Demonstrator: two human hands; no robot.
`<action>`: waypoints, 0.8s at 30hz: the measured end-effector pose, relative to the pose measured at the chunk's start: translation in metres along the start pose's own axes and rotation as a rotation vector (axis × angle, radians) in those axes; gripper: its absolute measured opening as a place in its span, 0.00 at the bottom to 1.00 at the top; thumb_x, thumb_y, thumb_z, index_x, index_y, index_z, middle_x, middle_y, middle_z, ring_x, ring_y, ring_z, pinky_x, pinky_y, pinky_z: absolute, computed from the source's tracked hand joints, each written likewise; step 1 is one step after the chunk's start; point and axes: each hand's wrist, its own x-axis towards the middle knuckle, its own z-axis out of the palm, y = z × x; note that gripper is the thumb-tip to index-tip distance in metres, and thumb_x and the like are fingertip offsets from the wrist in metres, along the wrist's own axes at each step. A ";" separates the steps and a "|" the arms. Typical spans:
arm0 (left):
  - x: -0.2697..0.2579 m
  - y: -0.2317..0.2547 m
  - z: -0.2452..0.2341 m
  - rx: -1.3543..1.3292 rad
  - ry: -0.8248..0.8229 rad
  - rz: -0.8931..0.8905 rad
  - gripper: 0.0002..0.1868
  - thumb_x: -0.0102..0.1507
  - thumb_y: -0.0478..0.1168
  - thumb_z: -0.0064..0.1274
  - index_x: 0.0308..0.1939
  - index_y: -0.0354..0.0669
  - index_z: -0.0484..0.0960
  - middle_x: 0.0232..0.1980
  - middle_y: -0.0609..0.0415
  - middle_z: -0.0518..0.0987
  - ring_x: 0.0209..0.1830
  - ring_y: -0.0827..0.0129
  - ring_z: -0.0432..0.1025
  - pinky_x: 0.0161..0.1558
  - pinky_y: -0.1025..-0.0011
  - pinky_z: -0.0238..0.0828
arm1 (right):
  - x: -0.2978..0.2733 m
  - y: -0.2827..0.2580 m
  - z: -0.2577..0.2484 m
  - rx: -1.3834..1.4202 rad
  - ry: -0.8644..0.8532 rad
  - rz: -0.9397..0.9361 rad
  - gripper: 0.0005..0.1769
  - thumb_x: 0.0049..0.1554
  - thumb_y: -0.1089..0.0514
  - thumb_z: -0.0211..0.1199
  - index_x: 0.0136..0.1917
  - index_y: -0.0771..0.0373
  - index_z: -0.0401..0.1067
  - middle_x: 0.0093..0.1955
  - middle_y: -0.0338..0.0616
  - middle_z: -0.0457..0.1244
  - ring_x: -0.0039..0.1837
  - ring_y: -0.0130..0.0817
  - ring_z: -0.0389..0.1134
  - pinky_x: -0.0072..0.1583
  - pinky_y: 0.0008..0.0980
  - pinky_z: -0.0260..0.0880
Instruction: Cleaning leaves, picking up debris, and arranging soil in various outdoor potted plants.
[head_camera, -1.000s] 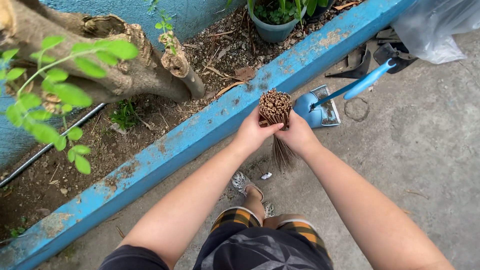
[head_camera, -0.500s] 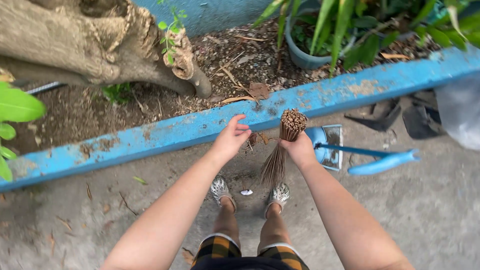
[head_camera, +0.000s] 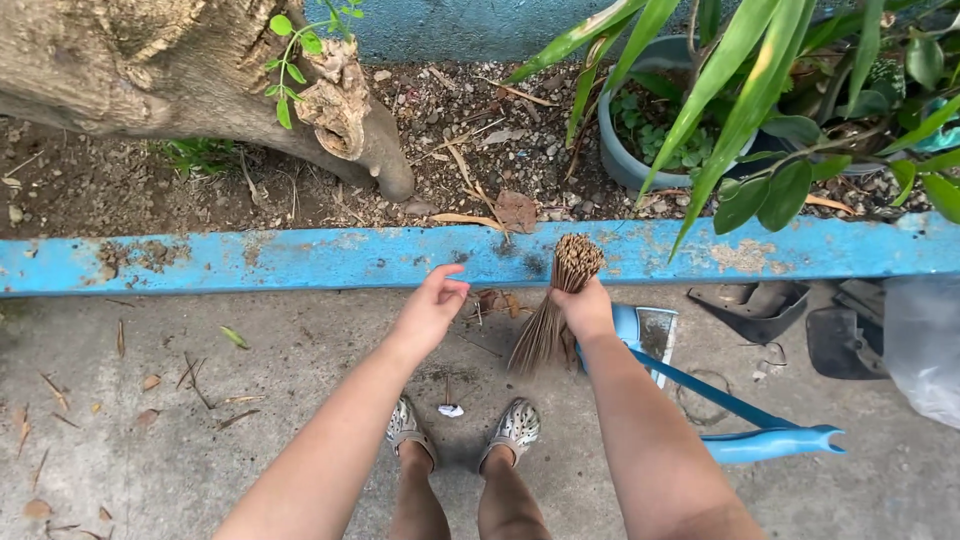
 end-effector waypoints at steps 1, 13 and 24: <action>0.002 0.006 0.001 0.002 0.001 0.001 0.22 0.67 0.34 0.51 0.66 0.45 0.71 0.53 0.53 0.82 0.49 0.73 0.75 0.55 0.74 0.72 | 0.002 -0.006 -0.003 0.002 0.000 -0.002 0.24 0.50 0.54 0.75 0.56 0.64 0.73 0.54 0.50 0.72 0.57 0.43 0.74 0.60 0.40 0.71; 0.014 0.038 -0.007 -0.010 -0.008 -0.036 0.21 0.67 0.35 0.48 0.65 0.46 0.72 0.55 0.57 0.81 0.49 0.74 0.74 0.52 0.76 0.72 | 0.012 0.006 0.013 0.041 0.057 -0.013 0.29 0.49 0.54 0.76 0.61 0.62 0.70 0.57 0.49 0.71 0.60 0.44 0.72 0.62 0.40 0.70; 0.001 0.045 -0.043 0.014 0.043 0.001 0.20 0.67 0.35 0.48 0.64 0.44 0.73 0.56 0.54 0.82 0.53 0.71 0.75 0.57 0.73 0.71 | 0.014 -0.008 0.009 0.073 0.218 -0.069 0.49 0.43 0.53 0.81 0.69 0.64 0.55 0.63 0.57 0.67 0.66 0.52 0.69 0.66 0.46 0.67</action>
